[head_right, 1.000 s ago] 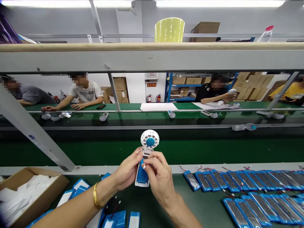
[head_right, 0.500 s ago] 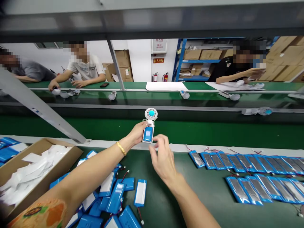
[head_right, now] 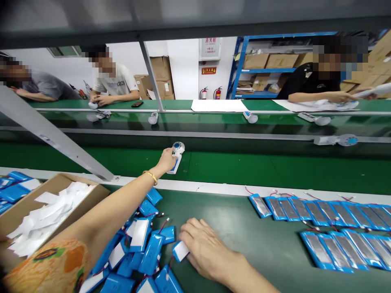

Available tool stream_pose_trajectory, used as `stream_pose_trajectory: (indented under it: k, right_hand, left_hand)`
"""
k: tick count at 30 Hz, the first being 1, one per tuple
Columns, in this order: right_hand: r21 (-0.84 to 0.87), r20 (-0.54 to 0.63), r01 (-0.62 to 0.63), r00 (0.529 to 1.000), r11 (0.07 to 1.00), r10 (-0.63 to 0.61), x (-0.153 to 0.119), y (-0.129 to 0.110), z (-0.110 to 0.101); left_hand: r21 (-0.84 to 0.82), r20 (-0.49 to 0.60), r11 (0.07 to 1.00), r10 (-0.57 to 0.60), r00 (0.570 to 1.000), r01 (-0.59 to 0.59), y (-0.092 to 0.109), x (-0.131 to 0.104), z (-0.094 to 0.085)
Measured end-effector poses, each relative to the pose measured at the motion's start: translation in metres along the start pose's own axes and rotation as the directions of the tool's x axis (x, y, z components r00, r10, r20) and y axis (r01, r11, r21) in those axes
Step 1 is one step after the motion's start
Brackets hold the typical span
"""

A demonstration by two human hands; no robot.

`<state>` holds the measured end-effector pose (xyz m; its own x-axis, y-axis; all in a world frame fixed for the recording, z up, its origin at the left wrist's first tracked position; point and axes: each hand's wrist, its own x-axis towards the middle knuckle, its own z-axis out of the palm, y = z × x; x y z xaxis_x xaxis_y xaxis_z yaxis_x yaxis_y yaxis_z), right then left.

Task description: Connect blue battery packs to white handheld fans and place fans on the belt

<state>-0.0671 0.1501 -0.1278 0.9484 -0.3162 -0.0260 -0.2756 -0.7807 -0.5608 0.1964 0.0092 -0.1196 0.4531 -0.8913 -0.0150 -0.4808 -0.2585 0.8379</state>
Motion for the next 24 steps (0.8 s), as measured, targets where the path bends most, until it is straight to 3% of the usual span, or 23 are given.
stream_pose_trajectory:
  k: [3,6,8,10,12,14,18,21,24]
  right_hand:
    - [-0.002,-0.031,-0.079,0.996,0.997,0.079,-0.004,0.004,0.000]
    - [0.103,-0.121,-0.186,0.973,0.977,0.198,-0.003,0.007,-0.012]
    - [0.215,-0.247,-0.228,0.928,0.950,0.278,0.004,0.006,-0.026]
    - [0.381,-0.357,-0.242,0.852,0.892,0.383,0.014,0.001,-0.041]
    - [0.578,-0.365,-0.199,0.804,0.792,0.469,0.027,-0.006,-0.052]
    - [0.700,-0.336,-0.125,0.811,0.703,0.478,0.038,-0.015,-0.057]
    - [0.744,-0.326,-0.010,0.868,0.668,0.376,0.044,-0.022,-0.056]
    - [0.846,-0.228,0.059,0.938,0.529,0.260,0.039,-0.018,-0.057]
    - [0.886,-0.204,0.088,0.956,0.455,0.212,0.034,-0.013,-0.063]
  left_hand:
    - [-0.006,0.100,0.996,0.089,0.991,-0.089,0.014,-0.035,-0.022]
    - [-0.078,0.281,0.985,0.169,0.945,-0.153,0.028,-0.091,-0.042]
    - [-0.168,0.396,0.975,0.205,0.895,-0.149,0.035,-0.129,-0.050]
    - [-0.254,0.479,0.964,0.192,0.857,-0.074,0.039,-0.159,-0.052]
    - [-0.334,0.515,0.942,0.183,0.838,-0.001,0.041,-0.176,-0.050]
    - [-0.417,0.497,0.909,0.204,0.843,0.026,0.043,-0.182,-0.045]
    - [-0.504,0.319,0.863,0.209,0.924,-0.021,0.045,-0.176,-0.043]
    - [-0.465,0.217,0.883,0.187,0.958,-0.067,0.045,-0.175,-0.046]
    - [-0.375,0.157,0.916,0.214,0.964,-0.143,0.044,-0.177,-0.046]
